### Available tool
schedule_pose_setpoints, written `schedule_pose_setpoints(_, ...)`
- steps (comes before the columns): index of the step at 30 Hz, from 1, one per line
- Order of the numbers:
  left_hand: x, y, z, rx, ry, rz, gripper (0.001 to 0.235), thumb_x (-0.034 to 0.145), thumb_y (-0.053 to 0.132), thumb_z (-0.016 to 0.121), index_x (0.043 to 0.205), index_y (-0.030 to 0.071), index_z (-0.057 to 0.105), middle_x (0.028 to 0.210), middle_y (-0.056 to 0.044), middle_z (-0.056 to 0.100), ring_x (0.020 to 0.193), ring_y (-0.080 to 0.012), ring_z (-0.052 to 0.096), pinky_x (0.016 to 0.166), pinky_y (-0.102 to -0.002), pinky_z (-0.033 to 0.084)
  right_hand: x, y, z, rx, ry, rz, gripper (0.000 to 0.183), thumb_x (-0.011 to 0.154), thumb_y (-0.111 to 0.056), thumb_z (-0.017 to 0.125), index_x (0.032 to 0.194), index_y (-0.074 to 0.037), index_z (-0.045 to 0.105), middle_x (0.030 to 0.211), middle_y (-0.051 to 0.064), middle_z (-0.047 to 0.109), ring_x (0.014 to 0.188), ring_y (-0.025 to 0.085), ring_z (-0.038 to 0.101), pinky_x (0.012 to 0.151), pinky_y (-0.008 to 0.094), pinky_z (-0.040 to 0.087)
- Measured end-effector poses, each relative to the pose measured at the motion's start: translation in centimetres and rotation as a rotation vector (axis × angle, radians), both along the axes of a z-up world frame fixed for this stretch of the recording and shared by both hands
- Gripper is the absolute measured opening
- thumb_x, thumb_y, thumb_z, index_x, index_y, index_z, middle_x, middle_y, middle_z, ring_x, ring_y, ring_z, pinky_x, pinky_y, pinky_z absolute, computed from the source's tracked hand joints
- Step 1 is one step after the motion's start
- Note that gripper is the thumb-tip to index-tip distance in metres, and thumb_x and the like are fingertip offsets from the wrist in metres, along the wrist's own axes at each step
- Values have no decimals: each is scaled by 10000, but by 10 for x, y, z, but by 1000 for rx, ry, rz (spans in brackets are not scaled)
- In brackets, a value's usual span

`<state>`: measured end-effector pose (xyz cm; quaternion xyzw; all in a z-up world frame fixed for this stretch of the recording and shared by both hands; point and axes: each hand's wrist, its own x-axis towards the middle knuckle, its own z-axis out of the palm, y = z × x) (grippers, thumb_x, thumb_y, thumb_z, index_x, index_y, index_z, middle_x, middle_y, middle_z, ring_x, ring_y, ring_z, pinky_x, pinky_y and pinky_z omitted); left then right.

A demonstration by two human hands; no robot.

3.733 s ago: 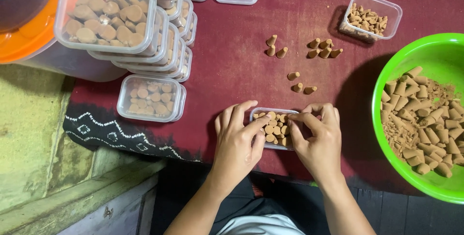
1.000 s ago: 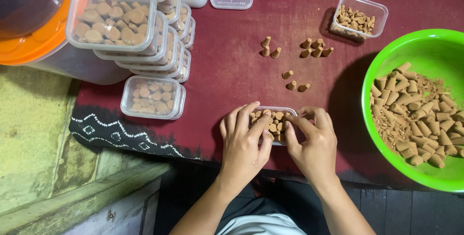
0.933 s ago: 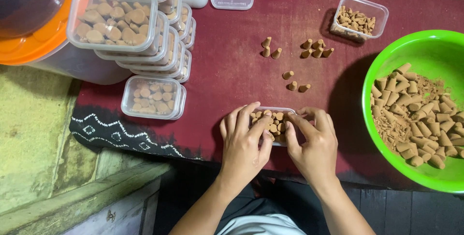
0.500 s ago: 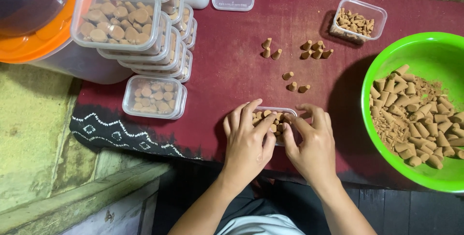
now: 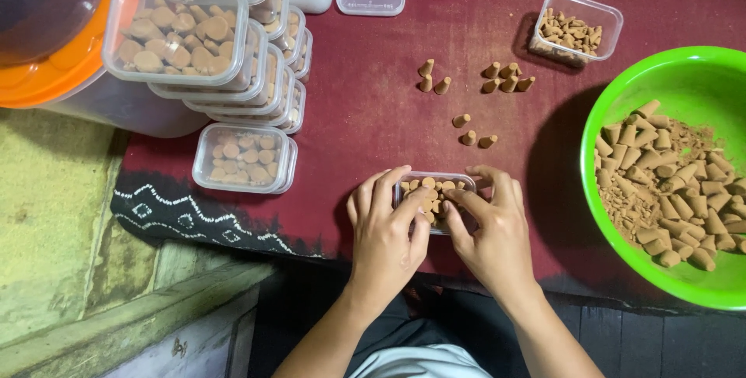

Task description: Packaging small incense cones into plastic containers by hand.

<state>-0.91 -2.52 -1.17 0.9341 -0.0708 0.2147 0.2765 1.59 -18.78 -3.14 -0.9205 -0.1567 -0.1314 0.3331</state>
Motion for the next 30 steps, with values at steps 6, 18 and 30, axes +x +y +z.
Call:
schedule_pose_setpoints(6, -5, 4, 8, -89, 9, -1, 223, 843, 81, 610, 997, 154, 753, 1252, -64, 607, 1179, -317, 546, 961, -467, 387, -2, -4, 3, 76, 63, 12, 192, 814, -184, 800, 1005, -170, 790, 1234, 93, 612, 1069, 339, 635, 859, 427, 509)
schedule_pose_setpoints(18, -10, 5, 9, -101, 47, -74, 264, 748, 26, 613, 874, 174, 790, 1275, -64, 639, 1211, -307, 539, 1001, -510, 358, 3, -10, 12, 180, 183, 143, 205, 887, -206, 706, 1051, -86, 731, 1273, 169, 559, 1207, 329, 538, 1015, 452, 452)
schedule_pose_setpoints(30, -8, 3, 4, -108, 14, -63, 237, 691, 129, 586, 815, 185, 779, 1234, -76, 681, 1194, -309, 535, 1032, -511, 330, 5, -14, 9, 207, 226, 165, 222, 915, -230, 702, 1082, -85, 726, 1276, 137, 560, 1175, 318, 543, 986, 454, 483)
